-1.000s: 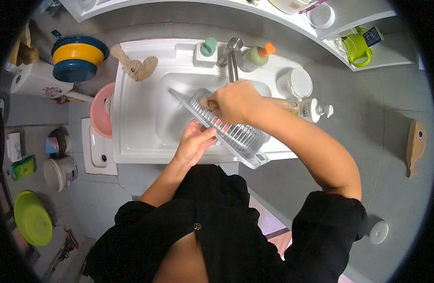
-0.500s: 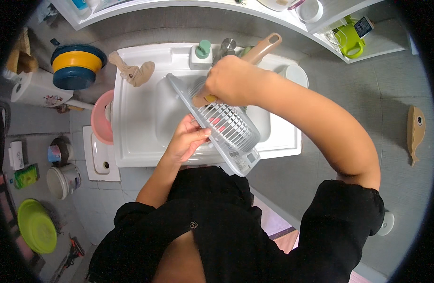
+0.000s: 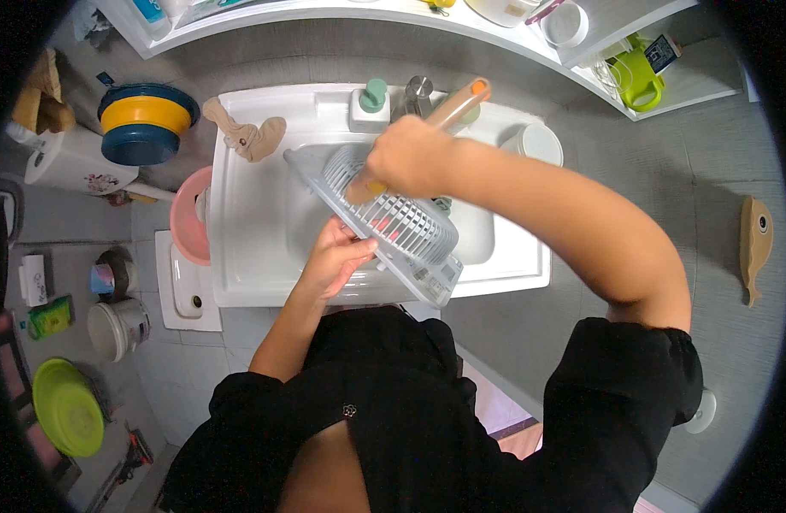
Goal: The person cleans a white electric fan in a sink. They rinse the fan under running water, scrub the front and back grilles with a brush, and wipe the surfaces with a cloth. The person handles the fan carefully, turning it to access different areas, and rinses the cleaning tools during the process.
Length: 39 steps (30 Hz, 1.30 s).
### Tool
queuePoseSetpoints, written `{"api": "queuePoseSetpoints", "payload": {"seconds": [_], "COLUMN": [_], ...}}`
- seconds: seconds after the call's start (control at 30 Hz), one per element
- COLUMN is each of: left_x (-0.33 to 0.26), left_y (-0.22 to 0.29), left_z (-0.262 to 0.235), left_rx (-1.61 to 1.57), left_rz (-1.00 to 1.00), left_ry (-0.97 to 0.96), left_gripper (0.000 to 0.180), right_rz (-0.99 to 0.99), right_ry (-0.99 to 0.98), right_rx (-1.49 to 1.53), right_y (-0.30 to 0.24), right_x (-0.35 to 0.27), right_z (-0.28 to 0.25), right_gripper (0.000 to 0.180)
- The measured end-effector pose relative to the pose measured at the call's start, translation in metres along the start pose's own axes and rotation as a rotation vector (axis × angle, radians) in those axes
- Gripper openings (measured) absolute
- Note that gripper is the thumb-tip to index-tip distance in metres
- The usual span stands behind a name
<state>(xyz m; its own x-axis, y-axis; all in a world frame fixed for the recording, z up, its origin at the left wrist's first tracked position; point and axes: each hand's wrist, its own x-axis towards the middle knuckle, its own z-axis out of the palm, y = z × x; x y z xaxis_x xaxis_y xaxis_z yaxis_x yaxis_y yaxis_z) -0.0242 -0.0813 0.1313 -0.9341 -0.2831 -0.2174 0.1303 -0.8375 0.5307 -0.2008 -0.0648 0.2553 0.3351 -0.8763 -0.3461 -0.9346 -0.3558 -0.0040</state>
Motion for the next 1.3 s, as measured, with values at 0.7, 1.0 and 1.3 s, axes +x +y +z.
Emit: {"api": "queuePoseSetpoints", "payload": {"seconds": [0.7,1.0,1.3], "left_x": [0.003,-0.002,0.001], "left_y": [0.002,-0.006,-0.034], "left_z": [-0.012,-0.022,-0.047], "left_rx": [0.044,-0.076,-0.019], "left_rz": [0.037,-0.035,0.028], "left_ry": [0.111,0.226,0.096], "left_gripper": [0.031,0.043,0.028], "right_rz": [0.117,0.239,0.473], "right_ry": [-0.161,-0.14,-0.012], "right_rx": [0.085,0.078,0.098], "right_y": [-0.004,-0.01,-0.044], "right_x": [0.036,0.033,0.031], "right_z": [0.01,0.015,0.042], "right_gripper": [0.017,0.036,0.029]}}
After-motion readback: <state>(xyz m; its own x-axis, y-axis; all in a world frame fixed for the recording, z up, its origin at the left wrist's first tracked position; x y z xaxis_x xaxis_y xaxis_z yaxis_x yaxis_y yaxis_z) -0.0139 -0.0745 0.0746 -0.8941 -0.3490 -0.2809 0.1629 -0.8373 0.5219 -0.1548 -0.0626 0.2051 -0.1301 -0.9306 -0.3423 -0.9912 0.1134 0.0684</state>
